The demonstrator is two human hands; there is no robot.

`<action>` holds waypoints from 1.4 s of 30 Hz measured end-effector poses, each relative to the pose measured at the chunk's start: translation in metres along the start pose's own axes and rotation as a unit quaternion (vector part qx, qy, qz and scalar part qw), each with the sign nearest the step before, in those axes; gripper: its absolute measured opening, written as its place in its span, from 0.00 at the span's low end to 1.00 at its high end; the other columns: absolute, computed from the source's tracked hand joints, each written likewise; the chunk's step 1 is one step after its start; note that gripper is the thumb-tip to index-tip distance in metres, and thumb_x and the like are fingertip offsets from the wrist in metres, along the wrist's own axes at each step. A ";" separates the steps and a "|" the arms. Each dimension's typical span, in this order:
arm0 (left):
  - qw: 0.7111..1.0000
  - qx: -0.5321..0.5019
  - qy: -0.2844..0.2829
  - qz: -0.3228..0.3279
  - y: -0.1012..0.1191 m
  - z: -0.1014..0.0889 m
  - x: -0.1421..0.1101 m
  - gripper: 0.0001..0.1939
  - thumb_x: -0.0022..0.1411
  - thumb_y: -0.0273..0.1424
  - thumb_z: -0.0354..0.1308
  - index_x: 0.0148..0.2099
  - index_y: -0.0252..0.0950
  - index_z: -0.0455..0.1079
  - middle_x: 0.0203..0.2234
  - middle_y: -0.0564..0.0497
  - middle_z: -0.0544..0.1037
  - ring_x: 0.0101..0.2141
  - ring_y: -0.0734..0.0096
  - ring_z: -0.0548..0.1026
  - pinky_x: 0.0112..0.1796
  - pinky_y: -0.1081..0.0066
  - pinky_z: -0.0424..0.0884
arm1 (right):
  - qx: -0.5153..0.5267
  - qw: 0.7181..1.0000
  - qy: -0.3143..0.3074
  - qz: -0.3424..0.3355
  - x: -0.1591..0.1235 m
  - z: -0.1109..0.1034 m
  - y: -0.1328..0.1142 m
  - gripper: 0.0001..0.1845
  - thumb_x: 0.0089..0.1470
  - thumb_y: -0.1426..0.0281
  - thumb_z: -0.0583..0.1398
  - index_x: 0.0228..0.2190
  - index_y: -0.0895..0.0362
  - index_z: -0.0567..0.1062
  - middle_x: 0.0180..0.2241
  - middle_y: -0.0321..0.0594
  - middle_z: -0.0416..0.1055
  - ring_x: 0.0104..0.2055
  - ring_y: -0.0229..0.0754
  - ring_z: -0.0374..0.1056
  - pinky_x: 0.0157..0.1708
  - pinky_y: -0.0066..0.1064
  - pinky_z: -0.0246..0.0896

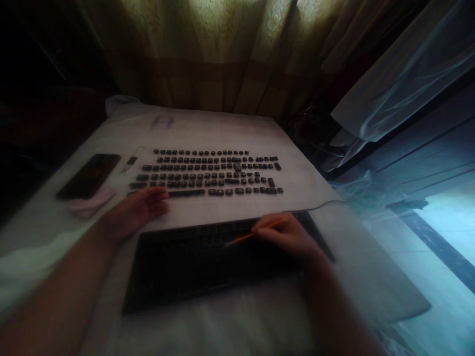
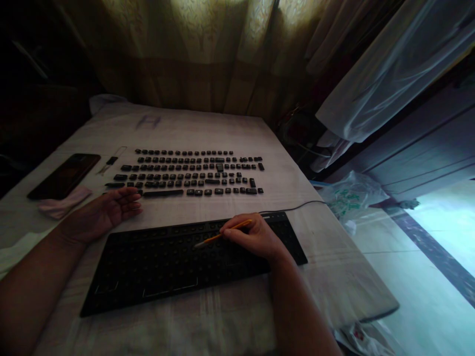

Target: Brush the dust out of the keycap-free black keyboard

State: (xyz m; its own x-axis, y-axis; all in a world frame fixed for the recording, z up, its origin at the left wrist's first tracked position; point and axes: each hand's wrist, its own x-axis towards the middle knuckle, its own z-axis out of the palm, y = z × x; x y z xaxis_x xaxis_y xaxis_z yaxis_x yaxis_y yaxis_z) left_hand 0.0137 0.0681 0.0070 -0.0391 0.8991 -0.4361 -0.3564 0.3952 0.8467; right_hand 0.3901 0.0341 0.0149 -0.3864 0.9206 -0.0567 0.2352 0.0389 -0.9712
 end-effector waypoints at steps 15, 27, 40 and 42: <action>1.000 0.008 -0.018 0.008 0.000 -0.002 0.000 0.07 0.63 0.28 0.59 0.37 0.38 0.79 0.33 0.48 0.84 0.32 0.66 0.82 0.38 0.67 0.82 | 0.002 1.000 -0.024 -0.008 0.002 0.006 0.002 0.07 0.54 0.63 0.68 0.31 0.51 0.85 0.27 0.37 0.82 0.28 0.39 0.75 0.30 0.30 0.71; 1.000 0.001 -0.003 0.004 -0.002 -0.001 0.000 0.09 0.64 0.27 0.57 0.36 0.37 0.79 0.32 0.48 0.84 0.32 0.66 0.81 0.37 0.68 0.82 | -0.006 0.999 -0.009 -0.030 0.001 0.010 0.003 0.10 0.54 0.60 0.68 0.34 0.52 0.86 0.27 0.37 0.82 0.28 0.39 0.76 0.29 0.29 0.72; 1.000 0.010 -0.009 0.006 -0.001 -0.002 0.000 0.07 0.63 0.28 0.59 0.37 0.38 0.79 0.33 0.48 0.84 0.33 0.66 0.82 0.38 0.67 0.82 | -0.044 0.998 0.002 -0.053 0.001 0.010 0.002 0.08 0.56 0.62 0.67 0.34 0.51 0.86 0.31 0.38 0.84 0.32 0.42 0.78 0.33 0.32 0.75; 1.000 0.008 -0.009 0.008 -0.001 -0.002 0.001 0.06 0.62 0.28 0.60 0.36 0.38 0.79 0.33 0.48 0.84 0.33 0.66 0.82 0.38 0.67 0.82 | -0.044 0.998 0.008 -0.052 0.000 0.009 0.003 0.08 0.56 0.62 0.67 0.34 0.51 0.85 0.29 0.38 0.83 0.31 0.42 0.78 0.31 0.31 0.74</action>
State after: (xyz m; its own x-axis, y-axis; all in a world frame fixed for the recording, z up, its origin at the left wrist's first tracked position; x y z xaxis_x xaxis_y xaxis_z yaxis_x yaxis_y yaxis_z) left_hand 0.0120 0.0679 0.0053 -0.0281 0.9083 -0.4174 -0.3405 0.3839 0.8583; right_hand 0.3827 0.0310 0.0103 -0.3985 0.9159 0.0475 0.2729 0.1679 -0.9473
